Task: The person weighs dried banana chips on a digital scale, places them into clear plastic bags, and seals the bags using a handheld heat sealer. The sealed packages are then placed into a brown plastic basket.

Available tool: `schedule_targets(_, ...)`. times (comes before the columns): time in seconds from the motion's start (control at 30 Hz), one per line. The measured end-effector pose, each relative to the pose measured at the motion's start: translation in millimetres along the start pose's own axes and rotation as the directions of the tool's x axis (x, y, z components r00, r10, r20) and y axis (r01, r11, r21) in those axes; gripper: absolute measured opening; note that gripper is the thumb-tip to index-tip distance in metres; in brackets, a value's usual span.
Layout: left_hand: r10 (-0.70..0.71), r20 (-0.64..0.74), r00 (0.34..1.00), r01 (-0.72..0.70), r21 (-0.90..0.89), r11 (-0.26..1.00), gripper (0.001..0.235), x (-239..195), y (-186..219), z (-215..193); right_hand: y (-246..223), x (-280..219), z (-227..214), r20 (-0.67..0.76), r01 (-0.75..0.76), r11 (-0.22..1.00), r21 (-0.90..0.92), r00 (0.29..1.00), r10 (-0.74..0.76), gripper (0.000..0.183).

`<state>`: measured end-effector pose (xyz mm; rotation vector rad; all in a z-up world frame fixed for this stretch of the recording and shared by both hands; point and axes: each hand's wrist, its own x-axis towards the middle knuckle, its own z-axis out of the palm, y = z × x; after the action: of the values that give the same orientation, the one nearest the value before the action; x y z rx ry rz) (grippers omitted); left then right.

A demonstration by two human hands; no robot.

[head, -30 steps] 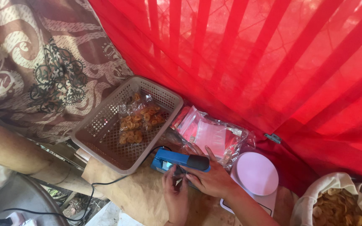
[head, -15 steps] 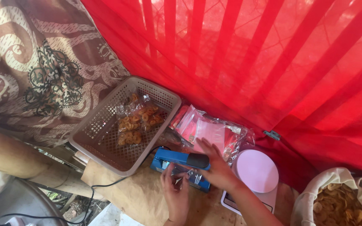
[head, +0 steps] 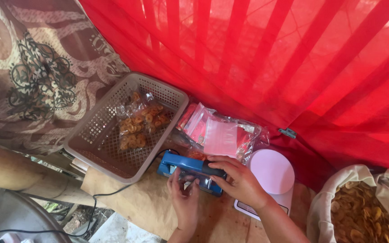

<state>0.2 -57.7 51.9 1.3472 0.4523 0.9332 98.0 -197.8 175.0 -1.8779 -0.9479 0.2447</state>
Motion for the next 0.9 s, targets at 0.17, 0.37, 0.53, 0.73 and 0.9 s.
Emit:
schedule_targets(0.17, -0.013, 0.022, 1.000, 0.012, 0.024, 1.000, 0.070, 1, 1, -5, 10, -9, 4, 0.001, 0.090, 0.996, -0.020, 0.996, -0.090, 0.039)
schedule_targets(0.37, -0.027, 0.011, 1.000, 0.026, 0.013, 1.000, 0.066, 2, 3, -7, 7, -12, 4, -0.012, 0.131, 0.990, -0.053, 0.991, -0.132, 0.038)
schedule_targets(0.53, -0.026, 0.005, 1.000, 0.026, 0.020, 0.999, 0.065, 1, 4, -6, 4, -12, 4, -0.030, 0.185, 0.978, -0.102, 0.982, -0.189, 0.038)
schedule_targets(0.73, 0.068, 0.016, 0.998, -0.067, -0.008, 0.998, 0.047, -1, -2, -6, 8, -13, 6, -0.038, 0.168, 0.976, -0.138, 0.984, -0.175, 0.037)
schedule_targets(0.9, -0.009, -0.020, 1.000, 0.010, 0.037, 0.999, 0.042, -2, -2, -6, 10, -12, 6, -0.047, 0.232, 0.955, -0.185, 0.969, -0.244, 0.038)
